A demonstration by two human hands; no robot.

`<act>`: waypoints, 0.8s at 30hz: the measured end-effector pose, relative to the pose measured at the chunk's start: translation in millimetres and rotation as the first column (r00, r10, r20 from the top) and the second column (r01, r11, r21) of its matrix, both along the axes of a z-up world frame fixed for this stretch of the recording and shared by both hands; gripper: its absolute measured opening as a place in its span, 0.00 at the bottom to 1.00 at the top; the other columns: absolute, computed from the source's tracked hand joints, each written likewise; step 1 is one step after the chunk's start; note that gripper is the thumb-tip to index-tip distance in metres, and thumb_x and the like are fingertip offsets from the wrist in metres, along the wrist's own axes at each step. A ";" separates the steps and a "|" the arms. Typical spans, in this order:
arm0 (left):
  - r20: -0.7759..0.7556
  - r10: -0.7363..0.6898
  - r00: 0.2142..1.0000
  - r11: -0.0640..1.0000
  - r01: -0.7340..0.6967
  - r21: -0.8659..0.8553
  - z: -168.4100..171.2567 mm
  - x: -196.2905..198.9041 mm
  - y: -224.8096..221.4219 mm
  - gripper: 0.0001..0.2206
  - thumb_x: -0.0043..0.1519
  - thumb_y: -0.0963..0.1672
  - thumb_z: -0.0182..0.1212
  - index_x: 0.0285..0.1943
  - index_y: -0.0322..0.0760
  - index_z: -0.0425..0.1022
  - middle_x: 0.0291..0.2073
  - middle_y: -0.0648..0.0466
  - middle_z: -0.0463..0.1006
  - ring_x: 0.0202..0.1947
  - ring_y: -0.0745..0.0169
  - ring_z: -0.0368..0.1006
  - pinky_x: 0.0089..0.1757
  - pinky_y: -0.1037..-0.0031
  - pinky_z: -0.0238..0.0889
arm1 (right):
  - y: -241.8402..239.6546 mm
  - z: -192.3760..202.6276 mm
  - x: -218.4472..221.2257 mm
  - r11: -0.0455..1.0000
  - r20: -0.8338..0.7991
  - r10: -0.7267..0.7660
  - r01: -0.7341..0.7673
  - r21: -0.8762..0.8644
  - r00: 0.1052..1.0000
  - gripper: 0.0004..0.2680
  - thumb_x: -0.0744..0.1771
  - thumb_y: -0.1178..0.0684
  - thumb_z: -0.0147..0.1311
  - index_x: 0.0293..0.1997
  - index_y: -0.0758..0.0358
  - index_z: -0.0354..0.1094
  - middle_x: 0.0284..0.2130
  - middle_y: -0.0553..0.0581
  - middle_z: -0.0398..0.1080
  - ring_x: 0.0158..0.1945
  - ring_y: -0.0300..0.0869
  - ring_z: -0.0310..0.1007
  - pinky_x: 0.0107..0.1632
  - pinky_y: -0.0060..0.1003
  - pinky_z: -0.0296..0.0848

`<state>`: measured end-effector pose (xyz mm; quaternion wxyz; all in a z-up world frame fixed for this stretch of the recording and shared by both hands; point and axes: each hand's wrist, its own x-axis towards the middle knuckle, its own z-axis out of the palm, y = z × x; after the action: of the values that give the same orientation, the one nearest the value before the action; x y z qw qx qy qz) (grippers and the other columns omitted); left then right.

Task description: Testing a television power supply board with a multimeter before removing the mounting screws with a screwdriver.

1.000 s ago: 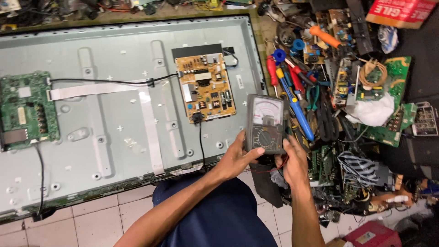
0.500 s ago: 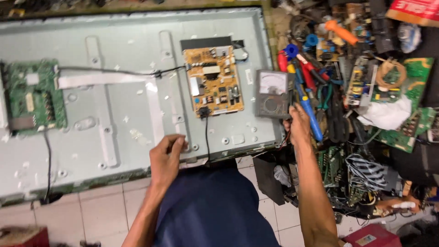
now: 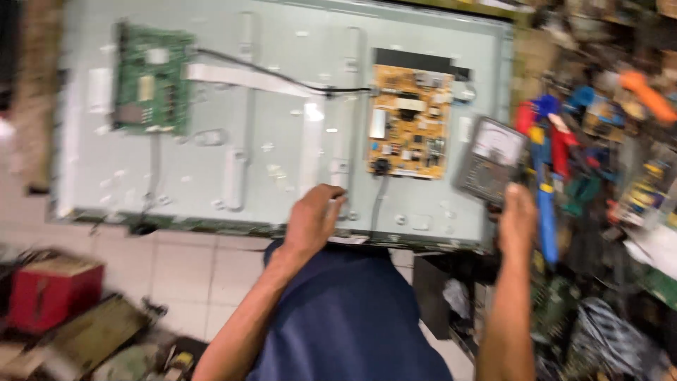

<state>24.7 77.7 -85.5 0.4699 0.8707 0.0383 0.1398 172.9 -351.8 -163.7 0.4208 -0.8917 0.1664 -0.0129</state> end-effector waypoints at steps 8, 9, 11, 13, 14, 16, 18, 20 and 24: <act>0.000 0.119 0.993 0.993 -0.119 0.027 10.3 -47.3 40.8 0.07 0.69 0.42 0.56 0.49 0.33 0.77 0.40 0.52 0.80 0.41 0.54 0.77 0.40 0.66 0.70 | 38.3 61.7 -24.3 0.790 0.458 0.440 -0.090 -0.607 0.773 0.10 0.77 0.57 0.56 0.57 0.80 0.75 0.43 0.73 0.76 0.43 0.64 0.74 0.43 0.53 0.69; 0.002 0.171 0.985 0.984 -0.171 0.047 8.7 -54.0 44.6 0.07 0.69 0.42 0.56 0.49 0.33 0.78 0.41 0.51 0.82 0.43 0.54 0.78 0.39 0.66 0.71 | 60.4 85.7 -33.2 0.817 0.548 0.443 -0.069 -0.572 0.710 0.10 0.77 0.60 0.55 0.56 0.84 0.76 0.45 0.77 0.75 0.43 0.64 0.74 0.40 0.52 0.71; -0.031 0.223 0.974 0.975 -0.222 0.030 8.8 -64.2 53.0 0.07 0.69 0.42 0.56 0.49 0.34 0.78 0.42 0.52 0.82 0.42 0.55 0.78 0.40 0.67 0.71 | 96.0 91.1 -33.9 0.825 0.493 0.487 -0.195 -0.530 0.721 0.07 0.75 0.65 0.55 0.56 0.82 0.76 0.45 0.75 0.76 0.43 0.59 0.75 0.40 0.48 0.74; -0.066 0.271 0.960 0.962 -0.271 0.011 7.7 -69.5 59.5 0.07 0.69 0.42 0.56 0.50 0.36 0.77 0.42 0.52 0.82 0.41 0.56 0.78 0.42 0.68 0.70 | 131.9 95.9 -35.0 0.819 0.437 0.535 -0.316 -0.479 0.723 0.05 0.74 0.70 0.56 0.55 0.81 0.75 0.45 0.73 0.76 0.42 0.55 0.75 0.39 0.44 0.76; -0.044 0.282 0.958 0.959 -0.282 0.020 6.6 -71.0 61.5 0.06 0.68 0.42 0.57 0.49 0.36 0.77 0.41 0.52 0.82 0.40 0.57 0.77 0.41 0.69 0.69 | 150.3 97.8 -35.4 0.801 0.389 0.586 -0.436 -0.409 0.711 0.06 0.72 0.70 0.57 0.55 0.80 0.74 0.45 0.72 0.75 0.45 0.55 0.75 0.43 0.44 0.78; -0.031 0.290 0.957 0.957 -0.289 0.027 1.8 -77.8 63.8 0.05 0.68 0.41 0.58 0.48 0.36 0.77 0.41 0.53 0.82 0.39 0.57 0.77 0.40 0.69 0.68 | 180.1 88.9 -35.2 0.770 0.336 0.637 -0.548 -0.328 0.694 0.06 0.71 0.70 0.57 0.55 0.79 0.72 0.45 0.72 0.74 0.47 0.56 0.76 0.48 0.43 0.80; -0.024 0.296 0.955 0.954 -0.294 0.058 -6.5 -73.5 61.8 0.06 0.68 0.42 0.61 0.50 0.38 0.81 0.40 0.53 0.83 0.44 0.53 0.80 0.48 0.64 0.74 | 196.9 72.0 -23.2 0.703 0.473 0.687 -0.667 -0.245 0.551 0.10 0.67 0.67 0.63 0.54 0.76 0.74 0.38 0.71 0.74 0.41 0.65 0.75 0.42 0.53 0.74; -0.021 0.239 0.971 0.970 -0.237 0.044 1.2 -66.5 54.5 0.06 0.69 0.42 0.61 0.50 0.37 0.81 0.40 0.51 0.83 0.44 0.52 0.80 0.48 0.63 0.74 | 207.5 66.3 -18.0 0.693 0.471 0.707 -0.648 -0.316 0.527 0.12 0.65 0.67 0.64 0.54 0.72 0.74 0.37 0.69 0.74 0.41 0.64 0.75 0.42 0.54 0.74; 0.035 0.124 0.992 0.988 -0.126 0.086 -9.7 -50.8 38.7 0.07 0.69 0.41 0.60 0.53 0.37 0.79 0.43 0.51 0.82 0.47 0.52 0.80 0.50 0.63 0.74 | 227.9 70.6 -16.8 0.659 0.425 0.748 -0.647 -0.384 0.510 0.10 0.65 0.64 0.63 0.50 0.57 0.77 0.35 0.55 0.75 0.39 0.53 0.78 0.44 0.44 0.77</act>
<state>-26.1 116.4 -95.3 0.4220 0.8843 0.0797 0.1834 156.2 -123.9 -93.1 0.3380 -0.8713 -0.3376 -0.1120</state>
